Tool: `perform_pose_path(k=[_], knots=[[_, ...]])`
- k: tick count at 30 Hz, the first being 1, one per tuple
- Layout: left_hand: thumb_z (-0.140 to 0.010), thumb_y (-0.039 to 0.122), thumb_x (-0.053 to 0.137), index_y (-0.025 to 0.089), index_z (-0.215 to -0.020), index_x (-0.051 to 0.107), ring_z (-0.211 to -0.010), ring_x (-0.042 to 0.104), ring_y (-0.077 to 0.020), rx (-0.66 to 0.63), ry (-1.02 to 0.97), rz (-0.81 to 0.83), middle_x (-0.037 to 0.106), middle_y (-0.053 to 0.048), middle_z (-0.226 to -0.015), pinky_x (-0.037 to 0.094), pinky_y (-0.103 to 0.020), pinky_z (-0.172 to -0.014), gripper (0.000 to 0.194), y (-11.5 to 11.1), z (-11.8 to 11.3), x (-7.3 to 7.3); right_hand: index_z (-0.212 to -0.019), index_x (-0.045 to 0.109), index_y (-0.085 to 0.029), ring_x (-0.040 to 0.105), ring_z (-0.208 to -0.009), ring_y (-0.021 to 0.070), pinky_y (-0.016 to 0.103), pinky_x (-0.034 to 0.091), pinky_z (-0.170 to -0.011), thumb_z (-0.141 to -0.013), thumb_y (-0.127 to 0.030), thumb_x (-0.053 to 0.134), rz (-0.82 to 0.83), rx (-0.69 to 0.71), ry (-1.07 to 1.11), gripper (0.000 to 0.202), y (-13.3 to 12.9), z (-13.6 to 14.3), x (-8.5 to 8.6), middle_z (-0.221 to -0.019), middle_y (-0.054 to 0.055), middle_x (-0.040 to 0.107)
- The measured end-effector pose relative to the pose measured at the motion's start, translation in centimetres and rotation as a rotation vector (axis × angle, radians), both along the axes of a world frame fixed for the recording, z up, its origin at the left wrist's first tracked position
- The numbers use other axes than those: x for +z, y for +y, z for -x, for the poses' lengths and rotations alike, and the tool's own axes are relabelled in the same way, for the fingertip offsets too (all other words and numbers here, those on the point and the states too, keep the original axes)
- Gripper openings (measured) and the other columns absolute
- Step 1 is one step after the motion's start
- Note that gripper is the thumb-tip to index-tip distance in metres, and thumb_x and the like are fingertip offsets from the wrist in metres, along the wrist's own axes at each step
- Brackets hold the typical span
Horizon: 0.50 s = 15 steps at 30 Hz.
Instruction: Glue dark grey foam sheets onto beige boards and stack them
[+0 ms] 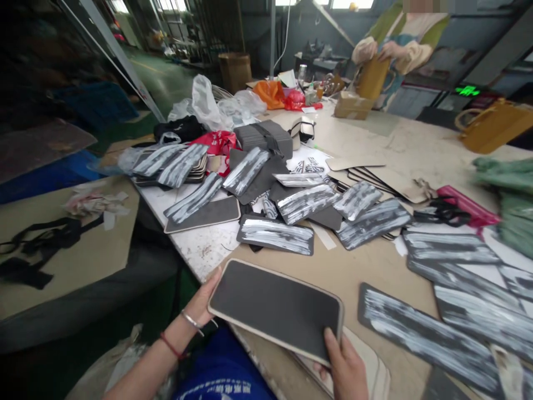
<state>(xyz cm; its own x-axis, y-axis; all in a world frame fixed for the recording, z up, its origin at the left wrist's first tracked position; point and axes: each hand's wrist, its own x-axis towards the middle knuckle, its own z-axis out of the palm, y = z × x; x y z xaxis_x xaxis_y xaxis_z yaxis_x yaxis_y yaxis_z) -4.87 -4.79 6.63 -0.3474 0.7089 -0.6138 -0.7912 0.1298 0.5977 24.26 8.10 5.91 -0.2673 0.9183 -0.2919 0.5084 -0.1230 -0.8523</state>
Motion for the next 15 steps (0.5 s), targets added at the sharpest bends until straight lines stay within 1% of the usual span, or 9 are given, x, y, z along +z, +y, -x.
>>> perform_pose_path(k=[2, 3, 5, 7, 9, 11, 13, 14, 15], knots=[[-0.072, 0.036, 0.064, 0.013, -0.097, 0.059, -0.075, 0.065, -0.022, 0.03, 0.081, 0.101, 0.068, -0.009, -0.079, 0.053, -0.034, -0.072, 0.034, -1.2, 3.7, -0.9, -0.077, 0.055, -0.02, 0.053, -0.043, 0.0151, 0.026, 0.041, -0.035, -0.073, -0.058, 0.051, 0.185, 0.027, 0.123, 0.038, -0.5, 5.4, -0.4, -0.055, -0.002, 0.054], [-0.07, 0.031, 0.067, 0.013, -0.095, 0.058, -0.071, 0.065, -0.0207, 0.035, 0.112, 0.145, 0.068, -0.008, -0.077, 0.053, -0.032, -0.069, 0.032, -1.6, 5.5, -1.4, -0.079, 0.054, -0.02, 0.053, -0.043, 0.0151, 0.025, 0.04, -0.035, -0.073, -0.058, 0.051, 0.258, 0.044, 0.18, 0.039, -0.8, 7.8, -0.5, -0.055, -0.003, 0.055], [-0.068, 0.028, 0.069, 0.013, -0.094, 0.057, -0.066, 0.065, -0.0185, 0.027, 0.157, 0.201, 0.067, -0.007, -0.074, 0.053, -0.03, -0.065, 0.032, -2.3, 8.8, -2.1, -0.082, 0.053, -0.02, 0.055, -0.043, 0.016, 0.025, 0.041, -0.036, -0.072, -0.059, 0.05, 0.353, 0.097, 0.238, 0.041, -1.1, 11.8, -1.0, -0.055, -0.002, 0.057], [-0.067, 0.03, 0.069, 0.013, -0.095, 0.056, -0.064, 0.064, -0.0183, -0.014, 0.213, 0.242, 0.067, -0.007, -0.072, 0.053, -0.03, -0.065, 0.035, -2.7, 11.9, -2.4, -0.077, 0.051, -0.02, 0.055, -0.041, 0.0169, 0.026, 0.041, -0.036, -0.073, -0.062, 0.045, 0.4, 0.183, 0.178, 0.042, -1.2, 14.4, -1.7, -0.049, -0.002, 0.057], [-0.068, 0.033, 0.066, 0.014, -0.094, 0.056, -0.067, 0.065, -0.021, -0.106, 0.359, 0.326, 0.067, -0.008, -0.073, 0.053, -0.034, -0.067, 0.034, -2.8, 14.5, -2.4, -0.068, 0.047, -0.022, 0.052, -0.036, 0.0164, 0.025, 0.039, -0.036, -0.075, -0.062, 0.038, 0.373, 0.281, 0.033, 0.041, -1.0, 15.7, -2.5, -0.042, -0.002, 0.053], [-0.068, 0.034, 0.063, 0.014, -0.09, 0.058, -0.075, 0.064, -0.0254, -0.2, 0.693, 0.497, 0.067, -0.009, -0.077, 0.051, -0.038, -0.072, 0.03, -2.5, 16.1, -2.1, -0.063, 0.045, -0.023, 0.05, -0.034, 0.0144, 0.024, 0.038, -0.037, -0.077, -0.058, 0.036, 0.237, 0.351, -0.113, 0.039, -0.6, 16.1, -3.1, -0.042, -0.003, 0.053], [-0.07, 0.034, 0.059, 0.015, -0.091, 0.059, -0.088, 0.061, -0.0288, -0.213, 1.187, 0.626, 0.066, -0.012, -0.087, 0.048, -0.042, -0.081, 0.028, -1.5, 16.7, -1.6, -0.064, 0.047, -0.023, 0.051, -0.036, 0.0131, 0.024, 0.04, -0.043, -0.08, -0.053, 0.035, 0.078, 0.38, -0.206, 0.036, 0.0, 15.9, -3.5, -0.048, -0.002, 0.057], [-0.072, 0.033, 0.056, 0.015, -0.094, 0.059, -0.093, 0.059, -0.0291, -0.197, 1.41, 0.625, 0.064, -0.013, -0.093, 0.046, -0.043, -0.085, 0.028, -0.8, 16.5, -1.4, -0.067, 0.05, -0.023, 0.052, -0.038, 0.0131, 0.024, 0.042, -0.045, -0.082, -0.051, 0.035, 0.017, 0.382, -0.24, 0.035, 0.3, 15.7, -3.5, -0.051, -0.002, 0.058], [-0.075, 0.032, 0.052, 0.015, -0.097, 0.058, -0.096, 0.058, -0.0283, -0.18, 1.565, 0.579, 0.063, -0.014, -0.096, 0.044, -0.042, -0.087, 0.028, 0.3, 16.2, -1.3, -0.069, 0.052, -0.023, 0.053, -0.04, 0.0136, 0.025, 0.043, -0.048, -0.083, -0.05, 0.033, -0.032, 0.376, -0.274, 0.035, 0.6, 15.5, -3.5, -0.053, -0.002, 0.059]])
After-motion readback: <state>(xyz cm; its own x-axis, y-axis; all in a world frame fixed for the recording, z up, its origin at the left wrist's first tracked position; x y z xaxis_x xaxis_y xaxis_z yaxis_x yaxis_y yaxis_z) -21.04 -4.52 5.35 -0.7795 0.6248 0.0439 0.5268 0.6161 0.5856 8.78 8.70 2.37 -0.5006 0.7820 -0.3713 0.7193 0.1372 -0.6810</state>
